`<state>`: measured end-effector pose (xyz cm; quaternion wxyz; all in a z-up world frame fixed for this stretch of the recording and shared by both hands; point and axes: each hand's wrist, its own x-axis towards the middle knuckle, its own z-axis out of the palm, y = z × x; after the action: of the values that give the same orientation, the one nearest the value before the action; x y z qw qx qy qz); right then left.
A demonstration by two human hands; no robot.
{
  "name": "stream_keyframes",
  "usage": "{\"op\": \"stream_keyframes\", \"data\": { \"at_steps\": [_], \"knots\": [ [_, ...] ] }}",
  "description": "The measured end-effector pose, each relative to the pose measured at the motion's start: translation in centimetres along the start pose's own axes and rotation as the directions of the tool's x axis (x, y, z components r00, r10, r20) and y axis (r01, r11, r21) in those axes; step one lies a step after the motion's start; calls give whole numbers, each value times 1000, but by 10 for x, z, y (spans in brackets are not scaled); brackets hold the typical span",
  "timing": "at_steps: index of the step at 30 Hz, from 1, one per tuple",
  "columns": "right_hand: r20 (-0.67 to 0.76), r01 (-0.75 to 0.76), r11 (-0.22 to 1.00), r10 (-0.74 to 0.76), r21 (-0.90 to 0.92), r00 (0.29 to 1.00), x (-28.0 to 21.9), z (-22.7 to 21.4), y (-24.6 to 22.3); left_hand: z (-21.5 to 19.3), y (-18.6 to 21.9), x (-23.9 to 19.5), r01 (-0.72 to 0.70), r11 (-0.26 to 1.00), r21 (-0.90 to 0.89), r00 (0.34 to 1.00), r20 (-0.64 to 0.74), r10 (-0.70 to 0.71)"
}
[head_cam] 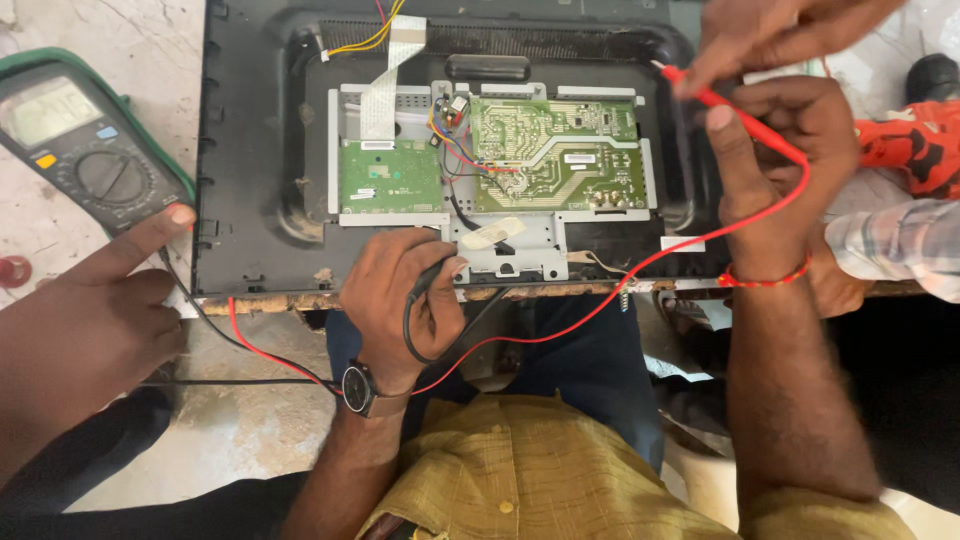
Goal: The person uses a multimeter to test points on a circuit board inside an open electronic device. They move the probes across different areas of the board while another person points at the multimeter display. The person then handles a small red circuit board and a ribbon cable.
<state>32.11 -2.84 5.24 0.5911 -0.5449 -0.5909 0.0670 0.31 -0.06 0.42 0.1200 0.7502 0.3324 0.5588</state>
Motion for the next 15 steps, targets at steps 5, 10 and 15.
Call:
{"op": "stream_keyframes", "data": {
  "at_steps": [5, 10, 15],
  "knots": [
    [24, 53, 998, -54, 22, 998, -5, -5, 12, 1, 1, 0, 7, 1000, -5, 1000, -14, -7],
    [-24, 29, 999, -30, -44, 999, -13, -7, 19, 0, 0, 0, -4, 1000, 5, 1000, -10, 4],
    [-17, 53, 971, -59, -234, 998, -29, -28, 23, 0, 0, 0, -1, 1000, -3, 1000, -15, 1]
  ]
}}
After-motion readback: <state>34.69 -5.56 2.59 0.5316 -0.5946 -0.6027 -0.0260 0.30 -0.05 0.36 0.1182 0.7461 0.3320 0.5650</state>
